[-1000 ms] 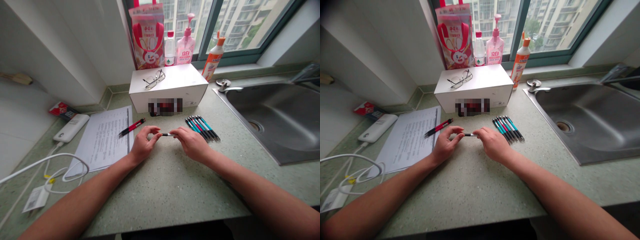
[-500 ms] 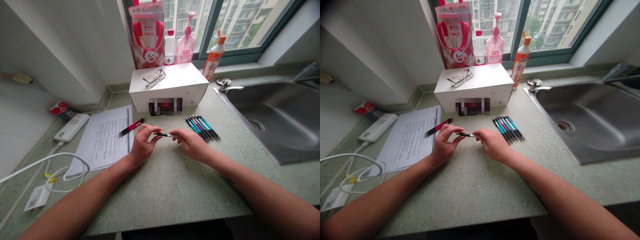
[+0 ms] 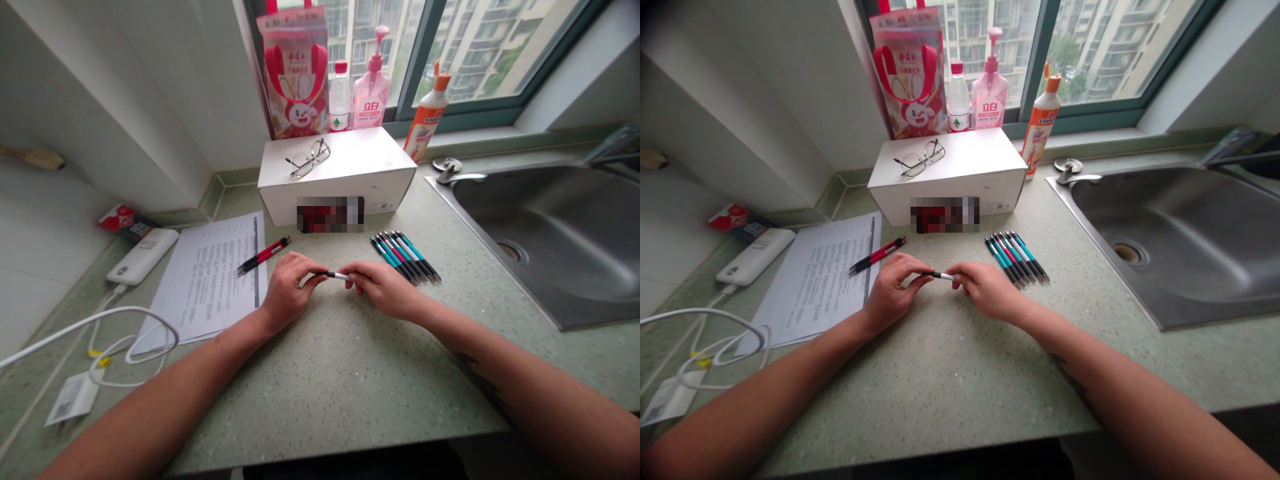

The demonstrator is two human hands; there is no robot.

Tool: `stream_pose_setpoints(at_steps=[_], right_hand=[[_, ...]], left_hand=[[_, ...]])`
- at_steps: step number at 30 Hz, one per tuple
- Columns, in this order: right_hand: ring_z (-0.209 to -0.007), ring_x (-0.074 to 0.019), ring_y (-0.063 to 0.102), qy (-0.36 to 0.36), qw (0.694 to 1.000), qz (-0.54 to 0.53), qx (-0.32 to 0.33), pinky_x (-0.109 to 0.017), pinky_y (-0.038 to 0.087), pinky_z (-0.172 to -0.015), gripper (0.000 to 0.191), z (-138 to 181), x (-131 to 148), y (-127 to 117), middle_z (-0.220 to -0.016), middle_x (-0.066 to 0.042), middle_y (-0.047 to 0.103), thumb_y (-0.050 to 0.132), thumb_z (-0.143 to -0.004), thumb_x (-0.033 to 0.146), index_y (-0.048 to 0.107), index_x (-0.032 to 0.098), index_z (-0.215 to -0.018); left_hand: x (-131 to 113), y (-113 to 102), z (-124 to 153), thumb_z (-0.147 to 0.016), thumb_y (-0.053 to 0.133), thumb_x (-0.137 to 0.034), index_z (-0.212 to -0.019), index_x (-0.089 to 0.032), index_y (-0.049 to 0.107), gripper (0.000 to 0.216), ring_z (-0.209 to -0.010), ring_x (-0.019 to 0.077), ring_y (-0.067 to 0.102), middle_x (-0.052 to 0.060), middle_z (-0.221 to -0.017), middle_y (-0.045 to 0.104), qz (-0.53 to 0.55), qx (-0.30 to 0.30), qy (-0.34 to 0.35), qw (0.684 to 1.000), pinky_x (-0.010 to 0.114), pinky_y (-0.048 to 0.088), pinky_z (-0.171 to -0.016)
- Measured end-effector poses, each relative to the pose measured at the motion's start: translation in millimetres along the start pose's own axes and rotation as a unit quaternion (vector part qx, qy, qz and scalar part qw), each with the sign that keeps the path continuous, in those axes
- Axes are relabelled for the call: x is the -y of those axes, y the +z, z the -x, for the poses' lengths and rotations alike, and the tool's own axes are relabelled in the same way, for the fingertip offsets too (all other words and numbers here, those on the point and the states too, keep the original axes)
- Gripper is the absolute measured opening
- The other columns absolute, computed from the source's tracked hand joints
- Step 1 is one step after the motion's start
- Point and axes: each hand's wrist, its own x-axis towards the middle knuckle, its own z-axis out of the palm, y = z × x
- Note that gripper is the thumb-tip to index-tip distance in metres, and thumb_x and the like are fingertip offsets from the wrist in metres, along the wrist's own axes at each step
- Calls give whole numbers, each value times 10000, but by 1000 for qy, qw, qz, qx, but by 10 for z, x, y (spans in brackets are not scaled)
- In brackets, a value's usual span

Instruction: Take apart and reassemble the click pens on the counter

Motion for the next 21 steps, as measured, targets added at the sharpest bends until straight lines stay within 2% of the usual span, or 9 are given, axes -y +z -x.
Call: stream_pose_setpoints(at_steps=[5,8,11,16,21], right_hand=[[-660,-136,652,48,992,-111,-21,-257,501,-524,275,-32,43,-75,-885,-74,748,583,-930,314,695,155,-1124],[-637,-153,673,66,979,-180,-75,-261,523,-478,366,-53,54,-113,-830,-67,736,696,-863,428,683,151,-1102],[-574,-146,658,69,968,-212,-112,-269,532,-468,430,-59,44,-87,-747,-29,701,714,-845,499,644,154,-1092],[-510,-113,593,50,974,-185,-117,-260,494,-467,407,-40,30,26,-694,39,608,627,-910,503,568,176,-1145],[-512,-102,547,33,989,-100,-100,-267,449,-507,333,-22,45,23,-702,39,595,610,-929,448,588,176,-1120]], left_hand=[[-37,4,0,-915,683,-230,-959,-198,695,55,-839,219,628,52,-868,737,-22,-12,-9,1000,393,489,-800],[-56,11,4,-916,676,-226,-951,-190,673,49,-801,205,615,42,-837,716,-26,-15,-2,1000,373,479,-772],[-74,16,10,-922,669,-230,-940,-187,661,47,-773,193,607,37,-818,706,-16,-1,17,1000,358,477,-758],[-77,10,25,-927,672,-238,-930,-191,668,47,-762,191,614,39,-802,709,-5,-1,28,1000,351,479,-749],[-57,4,37,-930,665,-244,-932,-197,674,47,-752,193,615,41,-798,712,-3,3,31,999,356,481,-745]])
